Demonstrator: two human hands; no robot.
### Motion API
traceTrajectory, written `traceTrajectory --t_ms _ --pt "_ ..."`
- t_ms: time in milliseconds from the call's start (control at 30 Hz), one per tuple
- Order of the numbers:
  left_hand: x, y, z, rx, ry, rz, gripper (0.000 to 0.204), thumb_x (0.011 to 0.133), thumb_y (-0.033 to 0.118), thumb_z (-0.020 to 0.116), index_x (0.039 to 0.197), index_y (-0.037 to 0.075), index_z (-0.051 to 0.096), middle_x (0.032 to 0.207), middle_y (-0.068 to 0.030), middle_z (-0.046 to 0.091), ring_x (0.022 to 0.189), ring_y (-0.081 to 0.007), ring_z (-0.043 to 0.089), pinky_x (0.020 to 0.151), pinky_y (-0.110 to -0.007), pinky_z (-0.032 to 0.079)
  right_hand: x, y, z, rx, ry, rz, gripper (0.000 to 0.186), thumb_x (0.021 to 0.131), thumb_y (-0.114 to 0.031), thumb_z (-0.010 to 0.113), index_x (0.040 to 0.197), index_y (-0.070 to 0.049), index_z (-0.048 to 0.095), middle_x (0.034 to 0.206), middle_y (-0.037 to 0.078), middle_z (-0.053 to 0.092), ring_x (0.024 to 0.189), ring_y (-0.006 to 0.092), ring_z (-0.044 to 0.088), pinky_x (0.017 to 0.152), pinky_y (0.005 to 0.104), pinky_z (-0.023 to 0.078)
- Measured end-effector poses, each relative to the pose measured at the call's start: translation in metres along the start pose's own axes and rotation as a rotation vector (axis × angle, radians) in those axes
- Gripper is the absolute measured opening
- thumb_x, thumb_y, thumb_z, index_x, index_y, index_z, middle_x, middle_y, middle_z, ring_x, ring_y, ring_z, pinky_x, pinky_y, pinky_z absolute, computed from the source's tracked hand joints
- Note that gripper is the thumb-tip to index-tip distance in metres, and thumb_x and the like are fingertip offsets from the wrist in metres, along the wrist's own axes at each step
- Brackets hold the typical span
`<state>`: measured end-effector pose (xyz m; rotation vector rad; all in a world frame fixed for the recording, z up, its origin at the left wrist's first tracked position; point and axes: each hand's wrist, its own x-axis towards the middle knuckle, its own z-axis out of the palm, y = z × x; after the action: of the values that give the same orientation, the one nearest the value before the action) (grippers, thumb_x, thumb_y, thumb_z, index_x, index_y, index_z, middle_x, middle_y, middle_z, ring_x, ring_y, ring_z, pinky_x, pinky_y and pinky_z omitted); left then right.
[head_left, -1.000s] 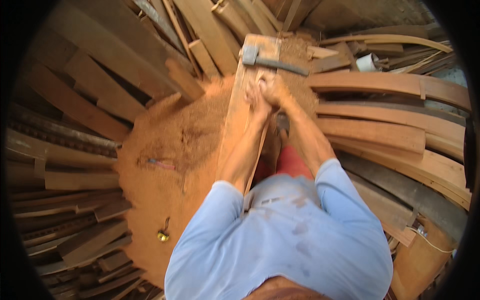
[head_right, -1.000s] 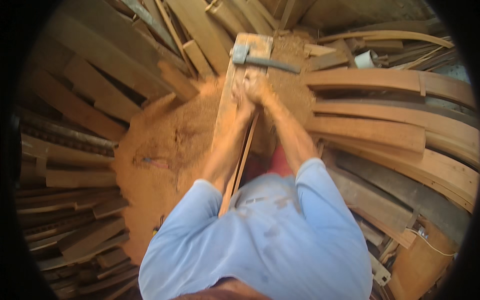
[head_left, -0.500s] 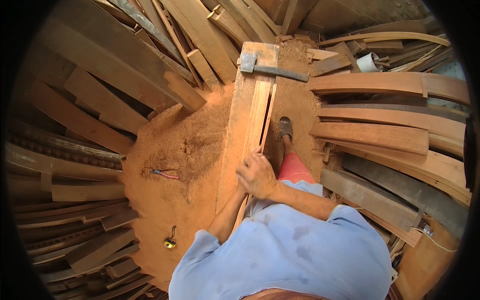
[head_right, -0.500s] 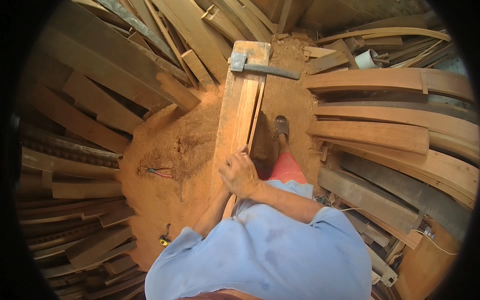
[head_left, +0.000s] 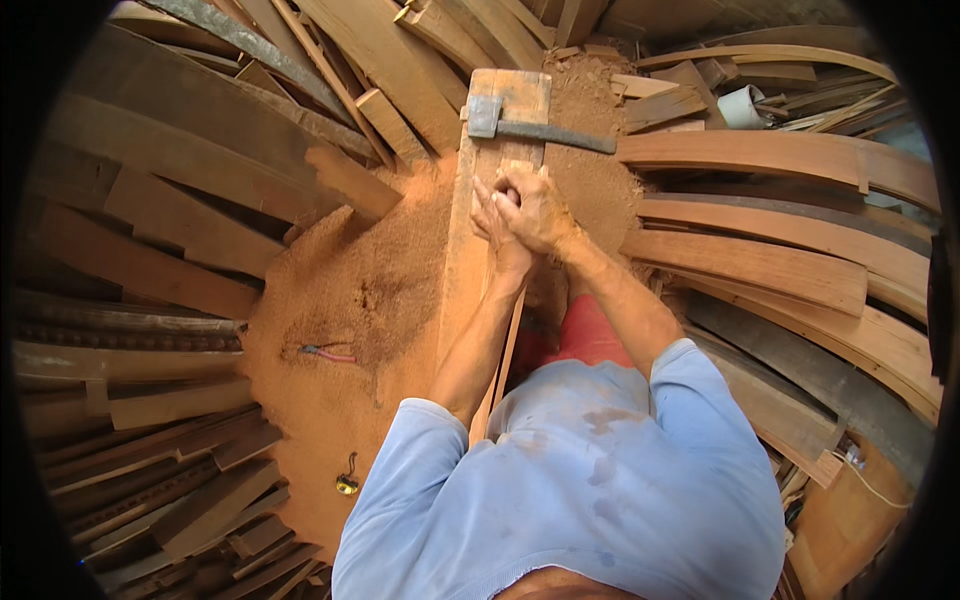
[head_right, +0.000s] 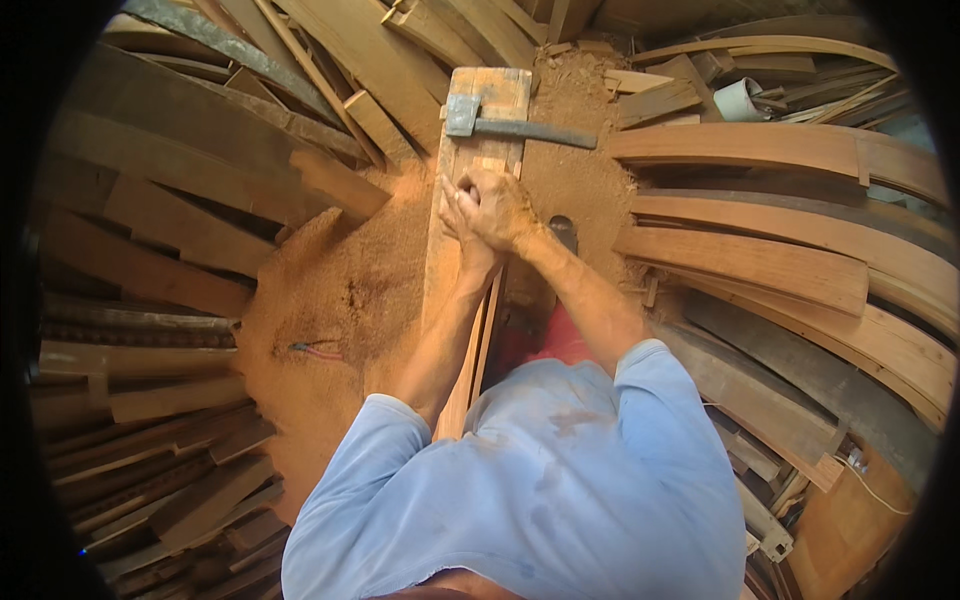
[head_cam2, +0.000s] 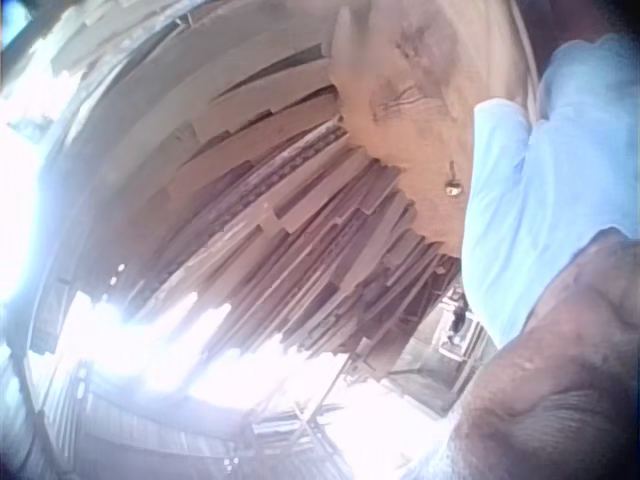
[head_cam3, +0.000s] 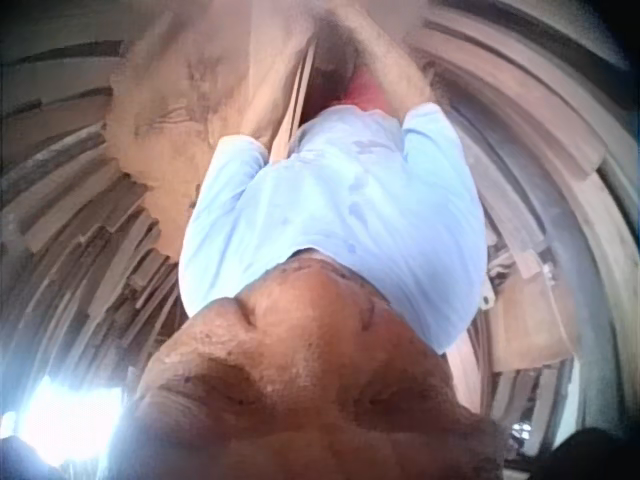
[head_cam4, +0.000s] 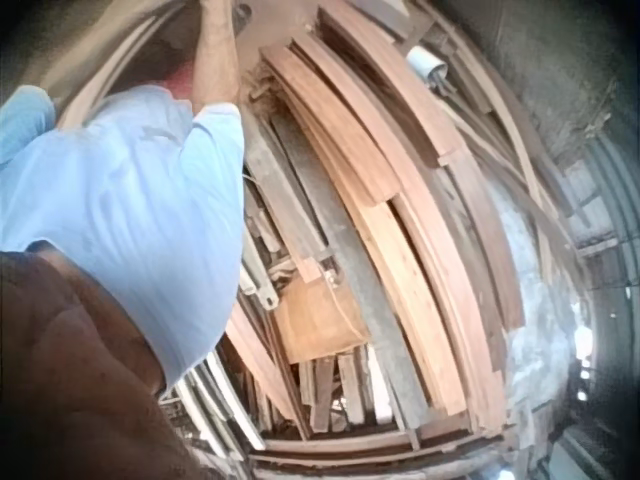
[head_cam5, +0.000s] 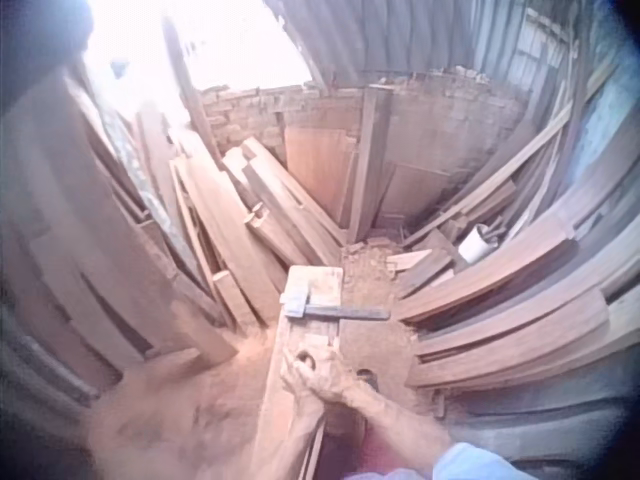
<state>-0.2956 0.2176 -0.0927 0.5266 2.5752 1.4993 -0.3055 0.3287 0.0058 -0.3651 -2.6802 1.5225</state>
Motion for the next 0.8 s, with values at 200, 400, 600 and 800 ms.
traceTrajectory --t_ms 200,400,600,800 --pt "0.009 0.010 -0.005 -0.062 -0.057 -0.024 0.087 0.099 0.028 0.071 0.161 0.004 0.015 0.149 -0.0175 0.045 0.137 -0.0285 0.038 0.120 -0.049 0.027 -0.002 0.005 0.007 0.053 0.029 0.036 0.036 0.091 -0.028 0.068 0.110 0.003 0.071 0.104 0.021 0.074 0.100 0.0329 0.072 0.091 0.0441 0.056" --pt "-0.060 0.001 -0.048 -0.074 -0.053 -0.114 0.084 0.100 0.031 0.068 0.162 0.005 0.017 0.152 -0.0206 0.040 0.141 -0.0327 0.033 0.120 -0.053 0.025 -0.103 -0.071 0.047 -0.313 0.008 -0.242 0.034 0.091 -0.025 0.071 0.113 0.000 0.065 0.104 0.022 0.061 0.098 0.0332 0.061 0.093 0.0472 0.051" --pt "-0.076 0.001 -0.053 -0.112 -0.027 -0.186 0.082 0.101 0.034 0.066 0.162 0.005 0.019 0.155 -0.0237 0.036 0.144 -0.0370 0.028 0.120 -0.056 0.023 -0.114 -0.087 0.049 -0.189 0.092 -0.260 0.017 0.092 -0.015 0.071 0.101 -0.001 0.067 0.092 0.018 0.060 0.092 0.0348 0.062 0.089 0.0449 0.051" --pt "0.003 0.001 -0.016 -0.264 -0.044 -0.272 0.080 0.102 0.036 0.064 0.162 0.005 0.021 0.159 -0.0268 0.032 0.148 -0.0412 0.023 0.120 -0.060 0.021 -0.021 -0.052 0.009 -0.170 -0.087 0.126 0.036 0.099 -0.030 0.059 0.117 0.000 0.069 0.110 0.020 0.071 0.104 0.0295 0.067 0.099 0.0451 0.054"
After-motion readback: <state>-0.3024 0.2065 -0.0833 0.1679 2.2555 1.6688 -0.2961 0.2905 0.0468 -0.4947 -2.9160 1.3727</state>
